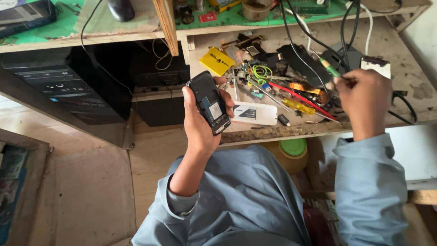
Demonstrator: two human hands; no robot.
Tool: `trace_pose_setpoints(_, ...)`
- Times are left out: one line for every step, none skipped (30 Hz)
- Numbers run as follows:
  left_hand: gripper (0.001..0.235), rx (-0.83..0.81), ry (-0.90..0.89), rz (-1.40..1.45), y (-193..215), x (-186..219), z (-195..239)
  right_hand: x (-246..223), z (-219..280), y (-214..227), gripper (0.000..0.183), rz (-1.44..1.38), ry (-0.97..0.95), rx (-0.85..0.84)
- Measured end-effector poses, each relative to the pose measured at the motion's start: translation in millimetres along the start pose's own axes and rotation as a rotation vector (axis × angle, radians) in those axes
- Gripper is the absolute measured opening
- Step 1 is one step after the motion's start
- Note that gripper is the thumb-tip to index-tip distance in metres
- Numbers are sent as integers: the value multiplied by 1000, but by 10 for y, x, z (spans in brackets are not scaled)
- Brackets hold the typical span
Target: The person removes the back cover and battery from a feature phone, then uses a screwdriver to remove screws and separate the front casing from the internal components. The person continues to separate the screen and keypad assembly from the main body.
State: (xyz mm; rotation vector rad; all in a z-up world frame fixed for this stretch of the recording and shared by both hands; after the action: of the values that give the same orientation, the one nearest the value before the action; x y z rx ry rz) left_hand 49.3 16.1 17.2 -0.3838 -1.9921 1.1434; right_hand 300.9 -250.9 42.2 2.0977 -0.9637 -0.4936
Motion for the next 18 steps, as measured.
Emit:
trace_pose_setpoints(75,0,5,5,0,3,-4,8,-4,50,19,-71,-24,9)
trace_pose_setpoints(75,1,10,10,-6,-3,-7,-2,3,94,18,-142,-48,17)
trace_pose_setpoints(75,5,17,12,-4,-1,2,-11,27,154,18,-144,-67,36)
trace_pose_setpoints(75,5,14,6,-4,8,10,10,54,253,20,-145,-85,55)
trace_pose_setpoints(75,1,16,2,-13,8,10,31,92,357,21,-142,-107,76)
trace_pose_setpoints(74,-2,18,-3,-19,12,8,34,130,426,19,-290,-152,112)
trace_pose_setpoints(74,0,27,-1,-26,5,4,39,174,496,19,-435,-196,146)
trace_pose_setpoints(75,1,37,2,-29,2,0,39,219,562,22,-580,-241,179)
trace_pose_setpoints(75,6,44,3,-27,8,-1,15,253,611,22,-644,-271,176)
trace_pose_setpoints(74,0,51,11,-32,6,-8,-12,290,662,22,-709,-301,173)
trace_pose_setpoints(74,-3,59,17,-37,5,-8,-51,336,702,23,-775,-333,168)
trace_pose_setpoints(74,-6,67,23,-45,4,-4,-112,400,760,21,-823,-332,182)
trace_pose_setpoints(68,-3,86,23,-55,0,-12,-180,455,814,20,-874,-330,202)
trace_pose_setpoints(62,0,105,23,-67,-4,-16,-260,466,844,19,-932,-307,196)
trace_pose_setpoints(56,5,125,22,-79,-12,-14,-343,487,874,19,-990,-285,188)
trace_pose_setpoints(47,7,126,-42,-96,-22,-17,-444,492,889,19,-1053,-241,153)
trace_pose_setpoints(39,7,126,-107,-116,-33,-30,-559,492,879,19,-1104,-214,115)
trace_pose_setpoints(32,8,126,-173,-132,-42,-42,-676,495,870,18,-1155,-188,76)
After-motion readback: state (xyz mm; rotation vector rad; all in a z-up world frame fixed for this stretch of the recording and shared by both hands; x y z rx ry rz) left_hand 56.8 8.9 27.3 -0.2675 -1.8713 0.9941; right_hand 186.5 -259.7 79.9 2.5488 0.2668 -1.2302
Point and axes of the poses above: each hand's wrist, its own z-axis away from the middle knuckle, its own y-axis out of the back of the hand, x = y × z, the point moved 5 cm from there along -z, towards the middle knuckle, and after that the axes turned 10 degrees about z, right-handed, at the moved point
